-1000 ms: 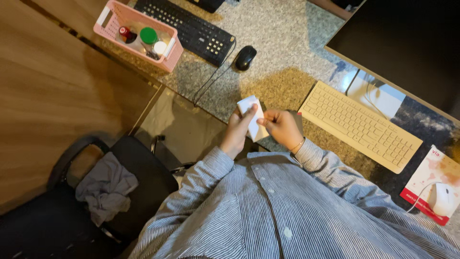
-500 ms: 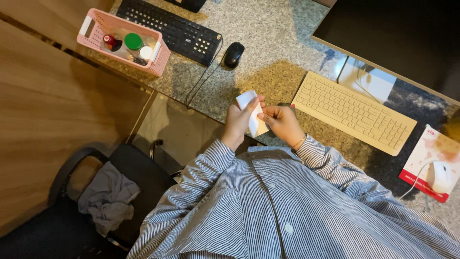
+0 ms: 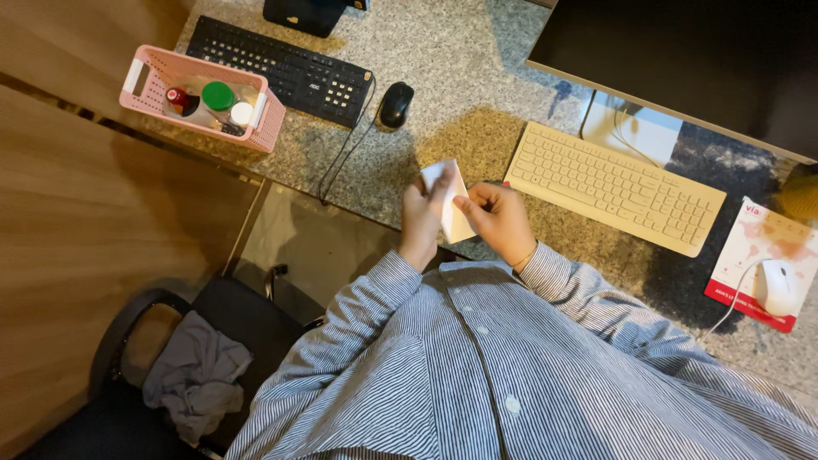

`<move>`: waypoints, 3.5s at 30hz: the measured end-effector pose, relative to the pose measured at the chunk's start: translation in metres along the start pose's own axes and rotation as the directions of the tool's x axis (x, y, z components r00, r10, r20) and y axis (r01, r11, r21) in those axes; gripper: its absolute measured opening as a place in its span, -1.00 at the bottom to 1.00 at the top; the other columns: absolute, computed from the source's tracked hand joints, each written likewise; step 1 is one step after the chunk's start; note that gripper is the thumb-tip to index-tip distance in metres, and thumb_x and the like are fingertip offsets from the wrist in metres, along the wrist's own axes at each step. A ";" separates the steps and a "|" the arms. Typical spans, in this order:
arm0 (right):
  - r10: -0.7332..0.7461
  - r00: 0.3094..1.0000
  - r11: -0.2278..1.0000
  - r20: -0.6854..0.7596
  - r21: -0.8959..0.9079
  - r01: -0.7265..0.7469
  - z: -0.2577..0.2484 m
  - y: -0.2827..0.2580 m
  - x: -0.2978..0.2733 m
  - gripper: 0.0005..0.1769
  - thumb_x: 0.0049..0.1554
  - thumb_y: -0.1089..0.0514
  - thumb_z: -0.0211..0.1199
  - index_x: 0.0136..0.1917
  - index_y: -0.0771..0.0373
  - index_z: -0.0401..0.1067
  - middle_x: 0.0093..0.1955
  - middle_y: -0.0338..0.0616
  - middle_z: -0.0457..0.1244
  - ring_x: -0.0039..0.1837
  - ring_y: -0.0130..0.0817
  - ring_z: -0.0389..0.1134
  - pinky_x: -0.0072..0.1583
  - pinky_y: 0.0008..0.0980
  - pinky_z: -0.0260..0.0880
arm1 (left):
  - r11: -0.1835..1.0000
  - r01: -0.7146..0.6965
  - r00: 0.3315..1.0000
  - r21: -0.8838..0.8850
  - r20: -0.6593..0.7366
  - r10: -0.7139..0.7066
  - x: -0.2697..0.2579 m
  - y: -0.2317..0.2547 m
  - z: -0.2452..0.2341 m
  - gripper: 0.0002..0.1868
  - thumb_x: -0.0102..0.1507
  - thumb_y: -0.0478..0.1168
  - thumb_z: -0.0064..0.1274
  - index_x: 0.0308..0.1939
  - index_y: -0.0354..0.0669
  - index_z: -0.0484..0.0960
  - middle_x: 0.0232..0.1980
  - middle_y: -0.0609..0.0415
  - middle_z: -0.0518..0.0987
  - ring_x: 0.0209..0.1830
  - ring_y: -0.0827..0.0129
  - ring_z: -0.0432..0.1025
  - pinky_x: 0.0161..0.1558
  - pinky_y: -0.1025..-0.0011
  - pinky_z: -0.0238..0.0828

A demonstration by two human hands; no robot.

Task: The person picks up a plastic bin containing small bottles and papers, moves it to a workstation, and organizes the items by placing various small containers and documents into the bin and onto the desk surface.

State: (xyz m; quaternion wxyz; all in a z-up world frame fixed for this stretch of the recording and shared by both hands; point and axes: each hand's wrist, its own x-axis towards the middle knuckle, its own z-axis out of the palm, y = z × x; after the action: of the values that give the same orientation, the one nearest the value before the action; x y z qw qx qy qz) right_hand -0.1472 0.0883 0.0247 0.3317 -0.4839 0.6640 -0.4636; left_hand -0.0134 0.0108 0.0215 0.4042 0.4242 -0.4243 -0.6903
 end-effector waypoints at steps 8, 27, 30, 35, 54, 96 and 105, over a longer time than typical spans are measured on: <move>-0.042 0.998 0.998 0.045 0.050 0.040 0.018 -0.017 -0.019 -0.68 0.21 0.09 0.34 -0.26 0.33 0.39 -0.43 -0.34 0.13 -0.32 -0.65 0.06 -0.30 -0.47 0.06 | 0.937 -0.157 0.941 0.312 -0.242 0.238 0.018 -0.027 -0.018 -0.41 0.48 0.10 -0.16 -0.52 -0.23 0.37 -0.56 0.15 0.31 -0.54 0.45 0.17 -0.45 0.30 0.16; -0.025 0.993 1.000 -0.119 -0.003 0.025 0.018 -0.015 -0.033 -0.68 0.23 0.16 0.33 -0.28 0.33 0.34 -0.45 -0.33 0.08 -0.35 -0.63 0.04 -0.30 -0.50 0.06 | 0.905 -0.099 0.984 0.413 -0.094 0.150 0.000 -0.035 -0.010 -0.42 0.44 0.19 -0.28 -0.25 -0.25 0.58 -0.39 -0.01 0.60 -0.42 0.33 0.51 -0.33 0.33 0.41; -0.021 0.999 0.983 -0.043 0.183 0.028 0.022 -0.005 -0.033 -0.68 0.24 0.17 0.32 -0.26 0.32 0.30 -0.39 -0.38 0.09 -0.30 -0.67 0.05 -0.28 -0.53 0.06 | 0.884 -0.152 0.971 0.442 -0.100 0.217 -0.004 -0.035 -0.007 -0.40 0.46 0.17 -0.24 -0.30 -0.31 0.56 -0.42 -0.03 0.57 -0.45 0.32 0.46 -0.33 0.31 0.39; 0.076 0.992 0.907 0.104 0.406 -0.112 0.020 -0.002 -0.031 -0.81 0.25 0.17 0.27 -0.10 0.34 0.39 -0.35 -0.40 0.20 -0.30 -0.68 0.18 -0.25 -0.58 0.18 | 0.889 -0.149 0.974 0.432 -0.089 0.207 -0.005 -0.027 -0.004 -0.40 0.49 0.14 -0.19 -0.33 -0.35 0.54 -0.47 -0.01 0.54 -0.49 0.36 0.41 -0.38 0.32 0.38; 0.267 0.963 0.851 0.042 0.459 -0.256 0.005 0.013 -0.023 -0.66 0.33 0.02 0.12 0.00 0.37 0.49 -0.34 -0.21 0.36 -0.40 -0.56 0.31 -0.33 -0.52 0.32 | 0.829 -0.211 0.977 0.517 0.115 0.177 -0.027 0.006 0.008 -0.47 0.45 0.11 -0.17 -0.34 -0.27 0.58 -0.49 -0.04 0.60 -0.52 0.29 0.54 -0.42 0.32 0.41; 0.391 0.842 0.907 -0.372 0.000 -0.421 -0.024 0.280 0.129 -0.60 0.05 0.24 0.31 0.19 0.27 0.45 -0.16 -0.06 0.40 -0.17 -0.25 0.44 -0.13 -0.26 0.46 | 0.468 -0.396 0.856 0.790 0.502 -0.124 0.128 -0.102 -0.165 -0.13 0.06 -0.45 0.10 0.43 0.33 0.44 0.11 -0.15 0.25 0.19 -0.02 0.22 0.28 0.24 0.20; 0.174 0.860 0.844 -0.480 -0.377 -0.381 0.031 0.229 0.148 -0.44 0.08 0.09 0.39 0.34 0.19 0.43 0.04 0.08 0.40 0.07 0.04 0.44 0.07 -0.08 0.42 | 0.572 -0.224 0.817 0.789 0.472 -0.331 0.172 -0.077 -0.200 -0.46 0.27 -0.23 0.10 0.35 0.24 0.49 0.12 -0.17 0.36 0.15 0.07 0.34 0.24 0.28 0.26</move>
State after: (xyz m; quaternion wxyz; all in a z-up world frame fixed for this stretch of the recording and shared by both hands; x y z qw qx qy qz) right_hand -0.2425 -0.0381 -0.1992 0.1193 -0.3307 0.8748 -0.3334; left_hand 0.1026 -0.1716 -0.1479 -0.0085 0.3464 -0.7805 -0.5203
